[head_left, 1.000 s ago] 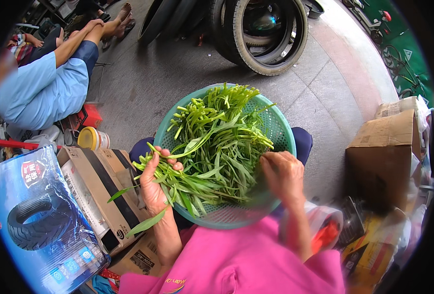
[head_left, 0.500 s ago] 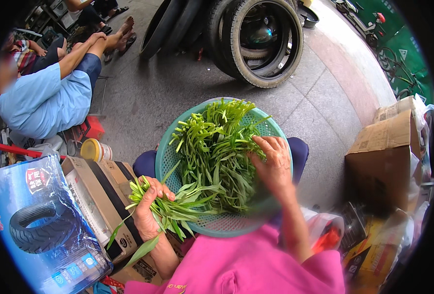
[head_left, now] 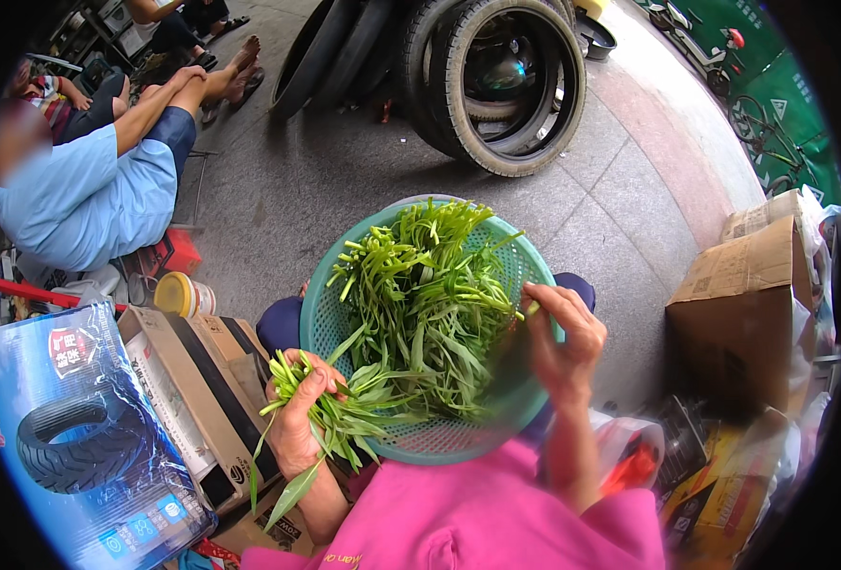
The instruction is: The person sits on the floor and picks through a basket of green leafy vegetables, snapping off stems and separating leaves by hand. The prepared greens are placed back into the basket.
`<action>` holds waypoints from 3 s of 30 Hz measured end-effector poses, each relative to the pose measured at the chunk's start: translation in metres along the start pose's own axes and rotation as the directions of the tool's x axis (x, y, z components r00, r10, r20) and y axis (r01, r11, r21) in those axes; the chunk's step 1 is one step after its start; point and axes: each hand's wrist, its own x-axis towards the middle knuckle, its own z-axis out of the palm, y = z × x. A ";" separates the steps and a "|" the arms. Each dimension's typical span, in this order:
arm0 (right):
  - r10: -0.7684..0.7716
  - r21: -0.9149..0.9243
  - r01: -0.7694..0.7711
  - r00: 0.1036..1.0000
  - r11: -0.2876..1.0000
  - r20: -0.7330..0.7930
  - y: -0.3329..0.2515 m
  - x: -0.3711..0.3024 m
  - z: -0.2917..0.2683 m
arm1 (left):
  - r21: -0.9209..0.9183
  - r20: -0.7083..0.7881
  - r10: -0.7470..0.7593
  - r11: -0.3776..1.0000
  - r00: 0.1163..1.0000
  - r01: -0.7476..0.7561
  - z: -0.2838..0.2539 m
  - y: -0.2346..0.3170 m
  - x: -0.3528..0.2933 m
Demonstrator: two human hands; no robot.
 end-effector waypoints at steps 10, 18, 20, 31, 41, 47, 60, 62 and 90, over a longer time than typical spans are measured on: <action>0.587 0.585 -0.631 0.752 0.510 0.300 -0.026 -0.050 -0.029 | -0.009 -0.036 -0.013 1.000 0.999 0.013 0.000 -0.002 0.003; 0.504 -0.071 -0.506 0.819 0.860 0.274 0.013 -0.049 0.017 | 0.047 -0.001 -0.049 0.998 0.999 0.049 0.011 -0.001 -0.001; 0.491 -0.047 -0.497 0.831 0.866 0.263 0.014 -0.044 0.024 | 0.042 -0.001 -0.058 0.997 0.998 0.058 0.008 -0.002 -0.003; -0.113 -0.030 0.112 0.992 0.993 -0.054 -0.019 -0.006 0.012 | 0.022 -0.052 -0.047 0.999 0.998 0.049 0.003 -0.001 -0.003; 0.267 0.222 -0.307 0.944 0.925 0.192 -0.005 -0.012 0.022 | 0.026 -0.060 0.006 1.000 0.998 -0.004 0.000 0.010 -0.006; 0.413 0.476 -0.733 0.672 0.485 0.615 -0.008 -0.004 0.013 | 0.077 -0.130 0.130 0.990 0.983 -0.120 -0.014 0.023 -0.003; -0.209 0.122 0.175 0.902 0.977 0.379 -0.037 -0.015 0.035 | 0.152 0.244 -0.326 0.943 0.913 0.296 0.033 0.002 0.012; -0.254 0.077 0.244 0.884 0.967 0.392 -0.034 -0.017 0.034 | 0.154 0.216 -0.323 0.943 0.921 0.295 0.033 -0.001 0.009; 0.180 -0.423 0.146 0.748 0.894 0.639 0.025 -0.084 0.015 | -0.788 -0.151 -0.030 0.607 0.988 -0.102 -0.076 0.026 0.051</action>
